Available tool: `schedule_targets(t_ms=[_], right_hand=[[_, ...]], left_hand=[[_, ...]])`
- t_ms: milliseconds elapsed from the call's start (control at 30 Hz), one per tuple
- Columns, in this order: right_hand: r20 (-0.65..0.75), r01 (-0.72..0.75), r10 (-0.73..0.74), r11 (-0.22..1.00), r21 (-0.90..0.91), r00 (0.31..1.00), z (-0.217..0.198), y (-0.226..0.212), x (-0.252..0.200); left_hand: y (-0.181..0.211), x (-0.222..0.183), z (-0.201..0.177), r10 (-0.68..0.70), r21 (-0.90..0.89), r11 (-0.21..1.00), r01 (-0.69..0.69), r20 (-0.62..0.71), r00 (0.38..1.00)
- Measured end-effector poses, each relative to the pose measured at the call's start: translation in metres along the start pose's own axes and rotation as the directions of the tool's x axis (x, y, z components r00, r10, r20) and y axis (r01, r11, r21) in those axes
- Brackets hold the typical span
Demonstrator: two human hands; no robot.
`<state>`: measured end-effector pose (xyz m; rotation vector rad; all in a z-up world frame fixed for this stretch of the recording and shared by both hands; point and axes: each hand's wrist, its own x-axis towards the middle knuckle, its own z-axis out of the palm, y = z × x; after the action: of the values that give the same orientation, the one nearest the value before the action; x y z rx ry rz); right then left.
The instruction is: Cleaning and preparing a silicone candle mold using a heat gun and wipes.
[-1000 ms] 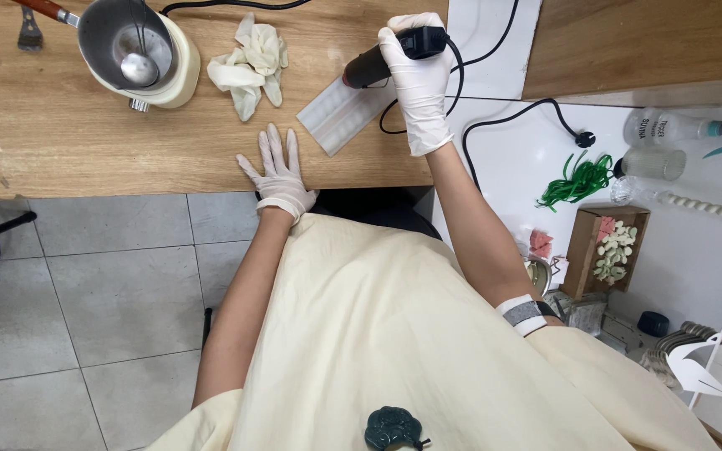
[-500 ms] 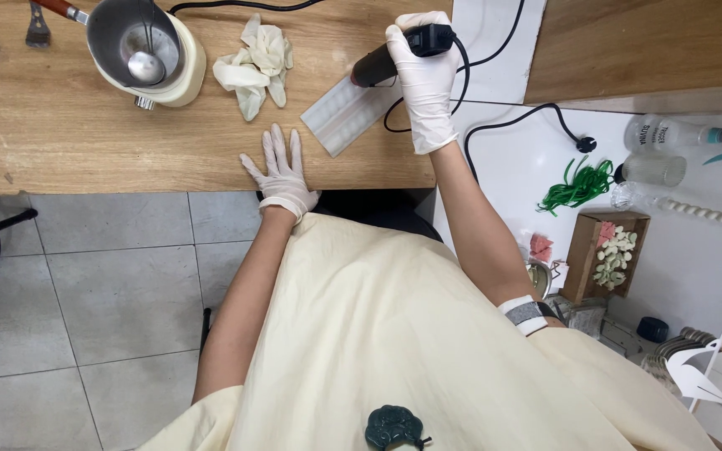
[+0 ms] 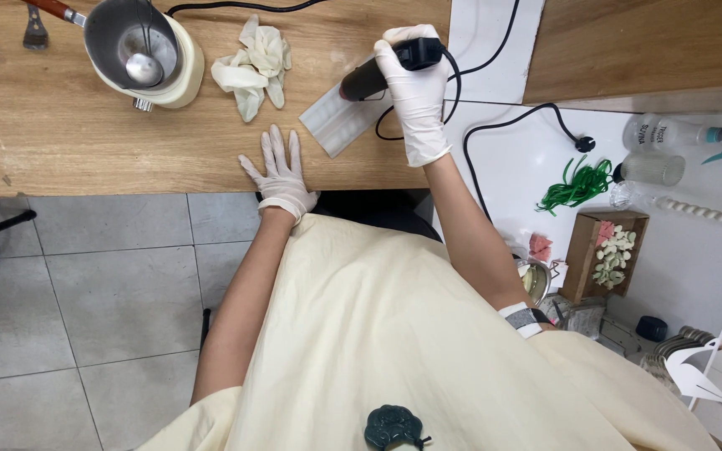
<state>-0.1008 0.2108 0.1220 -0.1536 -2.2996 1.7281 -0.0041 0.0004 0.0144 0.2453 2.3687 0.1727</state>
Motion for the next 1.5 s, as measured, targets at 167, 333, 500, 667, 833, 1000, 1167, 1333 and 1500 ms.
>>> schedule_targets(t_ms=[167, 333, 500, 667, 833, 1000, 1167, 1333, 1500], right_hand=[[-0.126, 0.036, -0.032, 0.999, 0.028, 0.991, -0.012, 0.014, -0.006], [-0.152, -0.002, 0.007, 0.999, 0.038, 0.988, -0.01, 0.004, -0.026], [-0.085, -0.036, 0.034, 0.999, -0.015, 0.996, -0.002, -0.009, -0.038], [-0.154, -0.032, 0.038, 0.999, 0.037, 0.987, -0.013, 0.013, -0.037], [-0.214, -0.004, 0.006, 1.0, 0.01, 0.977, -0.014, 0.015, -0.044], [-0.134, -0.041, 0.041, 0.999, 0.007, 0.99, 0.005, 0.003, -0.066], [-0.06, -0.064, 0.07, 0.992, 0.106, 0.996, 0.017, 0.004, -0.078], [-0.076, -0.054, 0.062, 0.994, 0.1, 0.995, 0.01, 0.003, -0.071], [-0.116, -0.039, 0.042, 0.999, 0.029, 0.992, 0.007, -0.001, -0.071]], left_hand=[[0.0, 0.0, 0.0, -0.002, 0.004, 1.0, 0.001, 0.013, 1.0], [0.0, 0.001, 0.001, -0.001, 0.009, 1.0, 0.001, 0.012, 1.0], [0.001, -0.001, -0.001, -0.003, -0.018, 1.0, 0.003, -0.002, 1.0], [0.001, -0.001, -0.001, -0.01, -0.018, 1.0, 0.01, 0.005, 1.0], [0.0, 0.001, 0.005, 0.006, -0.02, 1.0, -0.006, -0.037, 0.999], [0.001, 0.0, 0.003, -0.003, 0.014, 1.0, 0.003, -0.026, 1.0], [-0.001, 0.002, 0.009, 0.004, 0.008, 1.0, -0.004, -0.051, 0.999], [-0.001, 0.0, 0.004, -0.002, -0.001, 1.0, 0.002, -0.029, 1.0], [-0.002, 0.001, 0.009, 0.01, 0.011, 1.0, -0.009, -0.072, 0.997]])
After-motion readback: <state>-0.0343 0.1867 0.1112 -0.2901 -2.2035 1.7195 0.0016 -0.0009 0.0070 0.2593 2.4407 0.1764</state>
